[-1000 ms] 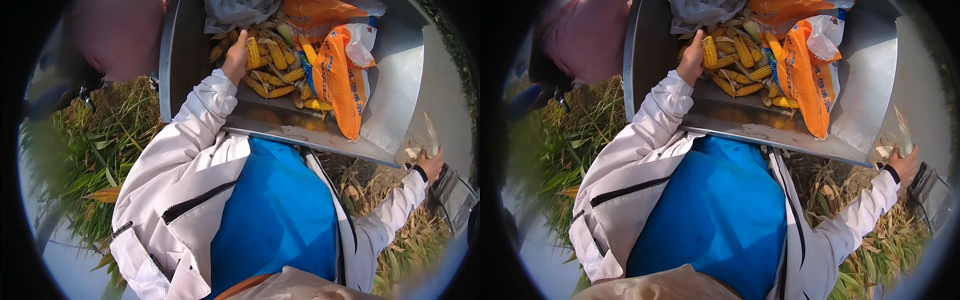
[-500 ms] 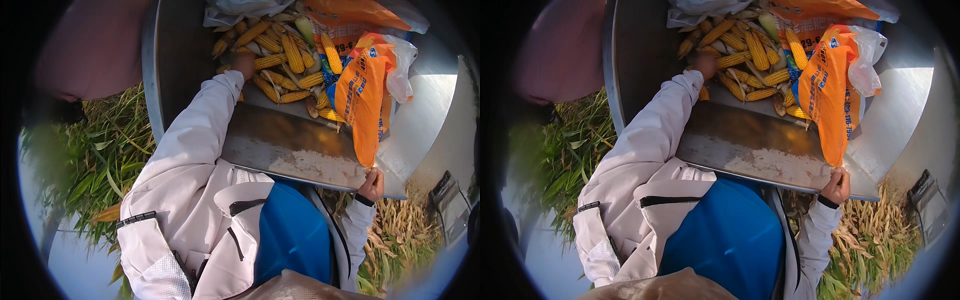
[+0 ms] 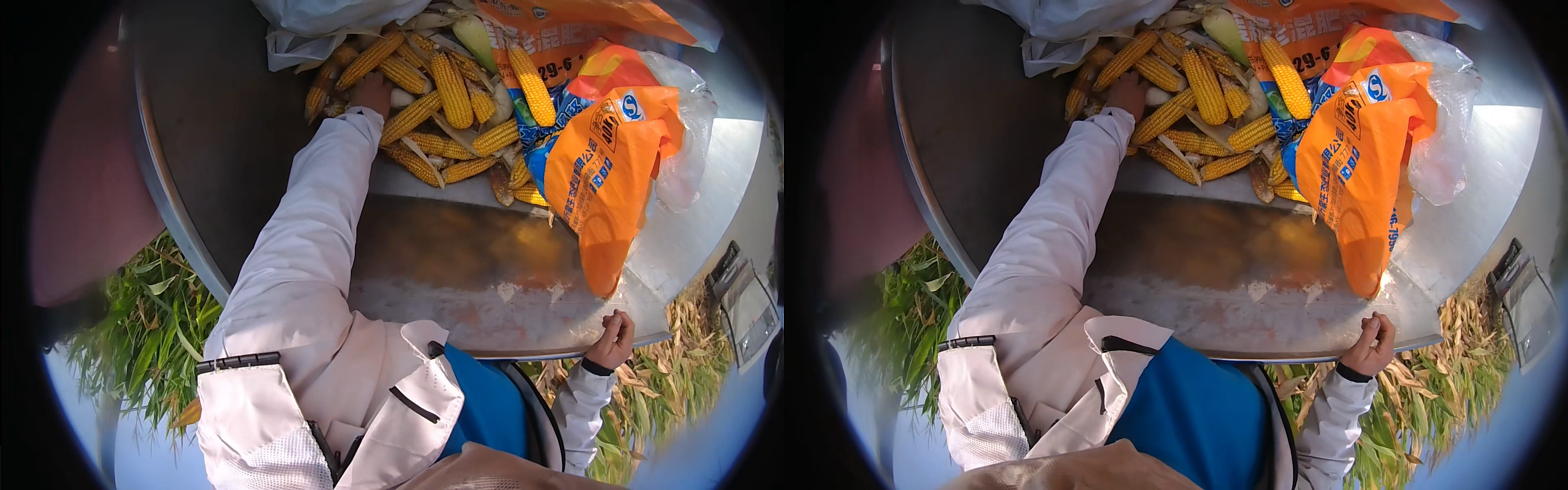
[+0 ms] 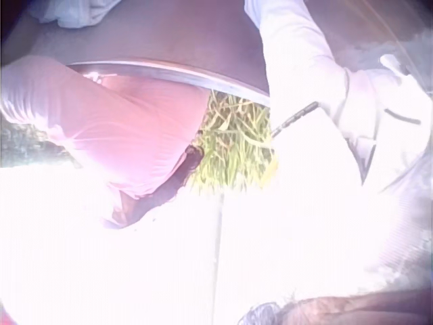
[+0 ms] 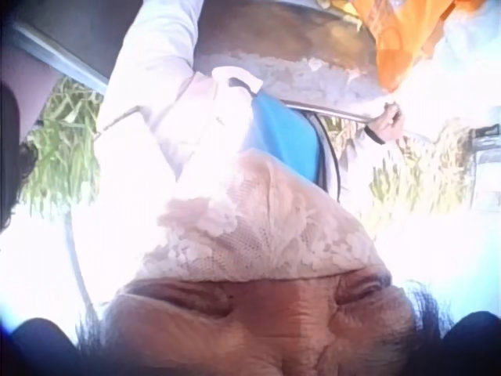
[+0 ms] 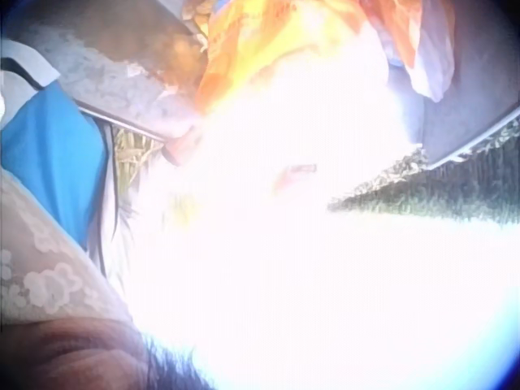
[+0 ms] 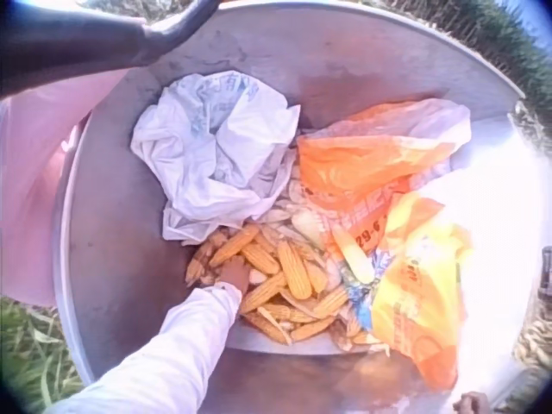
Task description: The person shucks corn cobs by hand, removing husks and silk, then places the cleaned cobs into a metal bin. Another person assists by handling bags and cobs nearby.
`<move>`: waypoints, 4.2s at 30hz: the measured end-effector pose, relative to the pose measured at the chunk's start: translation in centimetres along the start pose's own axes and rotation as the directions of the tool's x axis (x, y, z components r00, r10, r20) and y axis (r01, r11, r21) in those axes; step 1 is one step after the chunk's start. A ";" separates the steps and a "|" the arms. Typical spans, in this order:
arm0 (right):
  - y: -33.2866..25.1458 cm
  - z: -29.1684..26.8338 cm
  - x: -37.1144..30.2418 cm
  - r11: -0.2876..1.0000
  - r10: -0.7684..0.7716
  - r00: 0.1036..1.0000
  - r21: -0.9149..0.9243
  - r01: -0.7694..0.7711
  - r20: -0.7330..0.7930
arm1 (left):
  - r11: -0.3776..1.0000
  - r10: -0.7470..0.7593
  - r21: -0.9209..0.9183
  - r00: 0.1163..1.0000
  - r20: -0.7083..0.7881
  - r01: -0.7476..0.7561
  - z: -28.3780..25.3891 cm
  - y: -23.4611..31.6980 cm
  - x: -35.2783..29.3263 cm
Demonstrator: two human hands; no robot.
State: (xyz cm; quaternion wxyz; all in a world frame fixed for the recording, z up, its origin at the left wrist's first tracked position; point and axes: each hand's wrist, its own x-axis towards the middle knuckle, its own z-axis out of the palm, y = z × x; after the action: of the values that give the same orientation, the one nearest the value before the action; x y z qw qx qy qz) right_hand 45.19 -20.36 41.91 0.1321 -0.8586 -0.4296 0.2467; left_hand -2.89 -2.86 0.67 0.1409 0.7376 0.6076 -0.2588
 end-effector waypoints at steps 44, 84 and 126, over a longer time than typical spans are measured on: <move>-22.8 -0.9 -8.5 -0.060 -0.967 -0.008 0.198 0.978 -0.255 | -0.900 0.432 -0.159 0.876 -0.214 0.405 -34.6 10.4 -29.1; -26.0 3.2 -8.2 0.336 -0.662 0.677 0.935 -0.115 0.321 | -0.864 -0.308 -0.323 0.913 -0.266 -0.386 -38.3 7.2 -31.5; -30.5 6.1 -7.2 0.112 -0.568 0.700 0.883 -0.456 0.433 | -0.350 -0.171 -0.726 0.802 -0.572 -0.592 -38.5 3.0 -34.1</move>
State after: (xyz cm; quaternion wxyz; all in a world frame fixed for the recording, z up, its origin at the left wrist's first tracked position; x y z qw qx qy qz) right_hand 17.75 -7.82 52.43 0.5008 -0.3464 -0.1990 0.7679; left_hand 3.73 -11.43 51.01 0.5670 0.4550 0.4040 0.5553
